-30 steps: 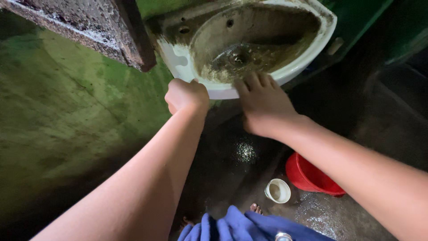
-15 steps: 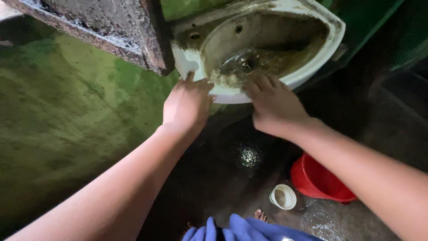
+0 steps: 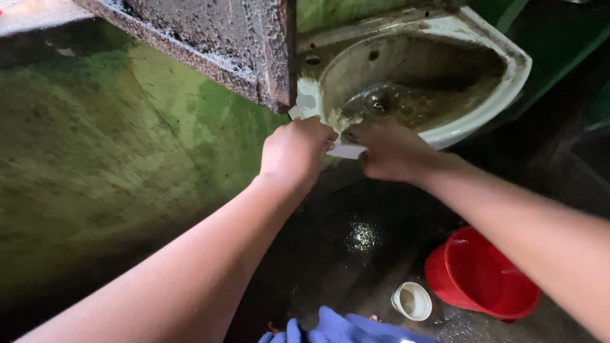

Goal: The person scrubs the inside of a wall-mounted squat toilet with a cloth, then pours water from a small container into the bowl and adds liquid detergent from a blue bottle.

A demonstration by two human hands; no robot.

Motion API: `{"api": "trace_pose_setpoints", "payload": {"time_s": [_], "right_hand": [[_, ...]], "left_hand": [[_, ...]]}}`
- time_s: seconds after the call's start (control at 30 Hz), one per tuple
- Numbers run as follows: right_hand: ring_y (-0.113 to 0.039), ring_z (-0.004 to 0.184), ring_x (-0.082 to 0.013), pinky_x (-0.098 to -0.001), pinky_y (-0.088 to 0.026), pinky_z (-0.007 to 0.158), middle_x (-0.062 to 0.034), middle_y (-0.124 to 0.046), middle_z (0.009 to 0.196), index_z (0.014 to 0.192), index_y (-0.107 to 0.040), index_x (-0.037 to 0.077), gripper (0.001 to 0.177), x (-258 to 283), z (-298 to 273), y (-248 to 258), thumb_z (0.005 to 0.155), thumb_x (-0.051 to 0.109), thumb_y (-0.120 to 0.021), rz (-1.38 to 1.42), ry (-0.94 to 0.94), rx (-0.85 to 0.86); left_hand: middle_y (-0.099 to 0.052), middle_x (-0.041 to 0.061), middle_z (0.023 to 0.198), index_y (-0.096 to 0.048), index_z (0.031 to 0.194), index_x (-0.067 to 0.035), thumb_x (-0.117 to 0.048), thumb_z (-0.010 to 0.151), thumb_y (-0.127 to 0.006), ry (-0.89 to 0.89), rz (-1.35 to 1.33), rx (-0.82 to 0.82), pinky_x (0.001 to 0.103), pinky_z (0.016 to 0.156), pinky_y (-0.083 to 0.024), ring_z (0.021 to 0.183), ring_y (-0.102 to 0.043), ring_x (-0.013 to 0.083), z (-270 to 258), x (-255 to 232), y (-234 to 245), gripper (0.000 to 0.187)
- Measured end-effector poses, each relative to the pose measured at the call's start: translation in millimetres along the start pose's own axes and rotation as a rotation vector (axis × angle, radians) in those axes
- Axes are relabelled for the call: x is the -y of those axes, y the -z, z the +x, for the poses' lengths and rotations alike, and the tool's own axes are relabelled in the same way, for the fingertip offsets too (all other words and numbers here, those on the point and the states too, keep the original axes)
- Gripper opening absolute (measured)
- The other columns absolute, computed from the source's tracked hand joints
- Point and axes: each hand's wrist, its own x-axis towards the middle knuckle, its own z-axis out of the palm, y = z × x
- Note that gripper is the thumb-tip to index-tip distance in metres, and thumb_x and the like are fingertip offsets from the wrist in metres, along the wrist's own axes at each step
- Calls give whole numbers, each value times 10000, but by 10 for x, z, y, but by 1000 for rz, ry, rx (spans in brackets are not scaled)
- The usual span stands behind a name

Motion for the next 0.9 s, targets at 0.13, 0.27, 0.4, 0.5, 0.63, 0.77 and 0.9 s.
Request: {"api": "trace_pose_setpoints", "payload": {"time_s": [0.13, 0.27, 0.4, 0.5, 0.63, 0.77, 0.9], "right_hand": [[-589, 1219, -417, -505, -495, 993, -190, -641, 1279, 1318, -613, 90, 608, 22, -223, -13, 714, 28, -646, 51, 40, -131], [-546, 1252, -419, -496, -468, 1002, -205, -589, 1346, 1316, -601, 81, 657, -140, -425, 74, 667, 67, -700, -37, -20, -199], [-616, 1208, -373, -486, -512, 997, -183, -678, 1203, 1229, -641, 88, 522, -294, -311, 147, 751, 250, -773, -190, -185, 4], [-722, 1058, -350, -474, -574, 947, -173, -744, 1081, 1235, -679, 163, 526, -358, -81, 130, 739, 306, -778, -73, -337, 196], [-752, 930, -358, -484, -597, 848, -169, -764, 983, 1150, -708, 127, 470, -410, 118, 29, 697, 244, -745, 8, -89, 210], [-718, 974, -385, -494, -574, 851, -179, -755, 1016, 1147, -703, 125, 488, -337, 4, 56, 675, 237, -753, 39, 67, 46], [-740, 980, -357, -493, -586, 870, -142, -771, 1024, 1160, -698, 164, 448, -274, -245, 257, 727, 274, -731, -57, -247, 144]], "left_hand": [[-720, 111, 1013, -776, 962, -182, -138, 834, -684, -103, 111, -26, 477, 765, -564, 959, -701, 354, 54, -6, -103, 164], [-729, 140, 1015, -765, 912, -127, -155, 832, -713, -78, 187, 89, 468, 809, -574, 1013, -695, 360, 175, -76, -165, 99], [-745, 151, 988, -764, 913, -117, -139, 869, -700, -86, 151, 201, 456, 835, -581, 1012, -712, 343, 227, -135, -139, 80], [-742, 175, 1004, -760, 945, -102, -128, 855, -703, -93, 213, 219, 464, 821, -584, 1012, -712, 365, 277, -162, -132, 109], [-749, 153, 1007, -777, 939, -121, -159, 858, -704, -49, 216, 231, 454, 827, -589, 1013, -719, 352, 320, -242, -222, 116], [-753, 148, 1021, -794, 941, -125, -154, 853, -702, -49, 245, 232, 445, 844, -590, 1019, -721, 347, 354, -272, -295, 131], [-748, 144, 1035, -792, 935, -119, -174, 844, -711, -64, 268, 277, 439, 850, -584, 1028, -709, 350, 346, -280, -315, 134]]}}
